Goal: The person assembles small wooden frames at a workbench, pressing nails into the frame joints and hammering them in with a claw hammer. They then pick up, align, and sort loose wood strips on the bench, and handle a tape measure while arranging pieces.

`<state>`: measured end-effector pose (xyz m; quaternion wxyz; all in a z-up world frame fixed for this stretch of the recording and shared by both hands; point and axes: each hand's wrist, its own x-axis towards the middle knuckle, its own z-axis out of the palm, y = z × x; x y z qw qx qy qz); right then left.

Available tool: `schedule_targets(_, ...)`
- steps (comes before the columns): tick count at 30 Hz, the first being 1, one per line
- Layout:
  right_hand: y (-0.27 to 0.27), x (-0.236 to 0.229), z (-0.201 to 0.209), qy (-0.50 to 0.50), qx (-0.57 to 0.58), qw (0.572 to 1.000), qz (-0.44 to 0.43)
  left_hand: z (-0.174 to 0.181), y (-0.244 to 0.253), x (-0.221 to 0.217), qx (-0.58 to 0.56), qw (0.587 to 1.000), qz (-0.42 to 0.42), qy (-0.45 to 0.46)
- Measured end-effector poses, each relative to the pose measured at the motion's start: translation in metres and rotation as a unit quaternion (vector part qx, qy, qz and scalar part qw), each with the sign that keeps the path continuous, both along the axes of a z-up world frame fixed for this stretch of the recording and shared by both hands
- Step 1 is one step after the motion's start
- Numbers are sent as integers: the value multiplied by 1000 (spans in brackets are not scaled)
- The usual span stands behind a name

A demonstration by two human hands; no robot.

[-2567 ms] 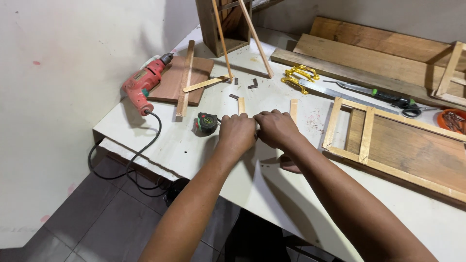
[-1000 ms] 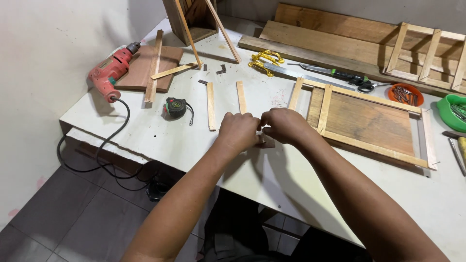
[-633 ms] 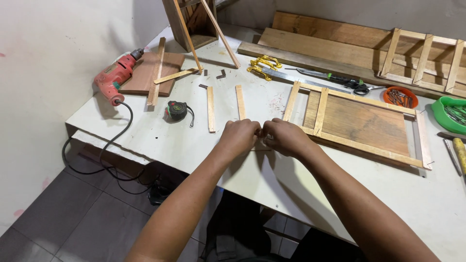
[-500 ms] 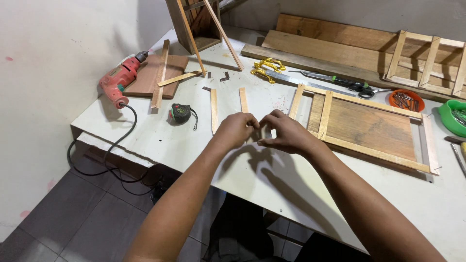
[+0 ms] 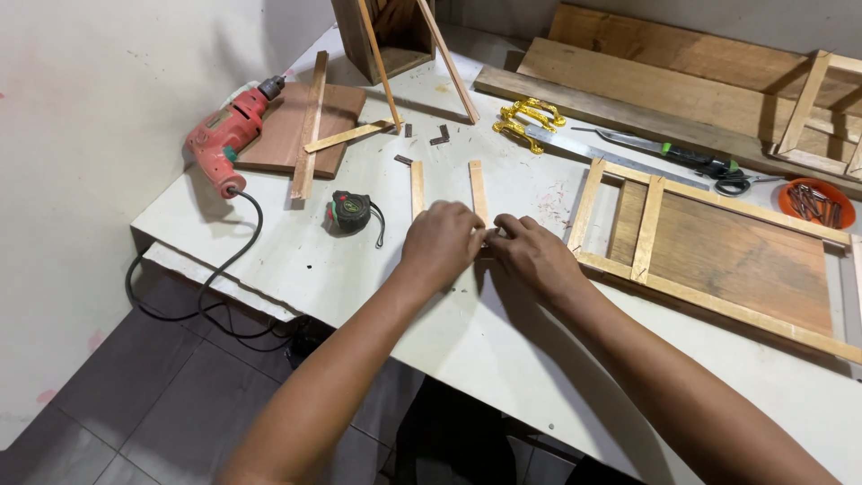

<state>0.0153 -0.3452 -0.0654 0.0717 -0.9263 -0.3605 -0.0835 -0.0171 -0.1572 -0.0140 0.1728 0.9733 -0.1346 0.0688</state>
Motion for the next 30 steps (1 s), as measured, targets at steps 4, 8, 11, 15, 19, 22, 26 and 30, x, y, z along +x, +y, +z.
schedule_targets(4,4,-11,10,16,-7,1000,-6,-18,4,-14,106,992,-58,25)
schedule_targets(8,4,-13,4,-5,-23,1000,-9,-45,-1,-22,202,976,-68,-47)
schedule_targets(11,8,-14,16,-4,-32,999,-20,-43,-4,-21,269,961,-63,-28)
schedule_targets(15,13,3,18,0,-31,999,-26,-39,-4,-7,289,955,-58,29)
schedule_targets(19,20,22,28,21,-10,999,-31,-24,-3,12,300,952,-53,37)
schedule_targets(22,24,31,35,67,-3,997,-47,-2,-1,24,290,952,-57,80)
schedule_targets(26,26,29,42,81,-30,995,-39,-21,3,46,211,974,-23,75)
schedule_targets(30,23,34,24,-24,-18,1000,-7,-23,9,62,187,978,3,95)
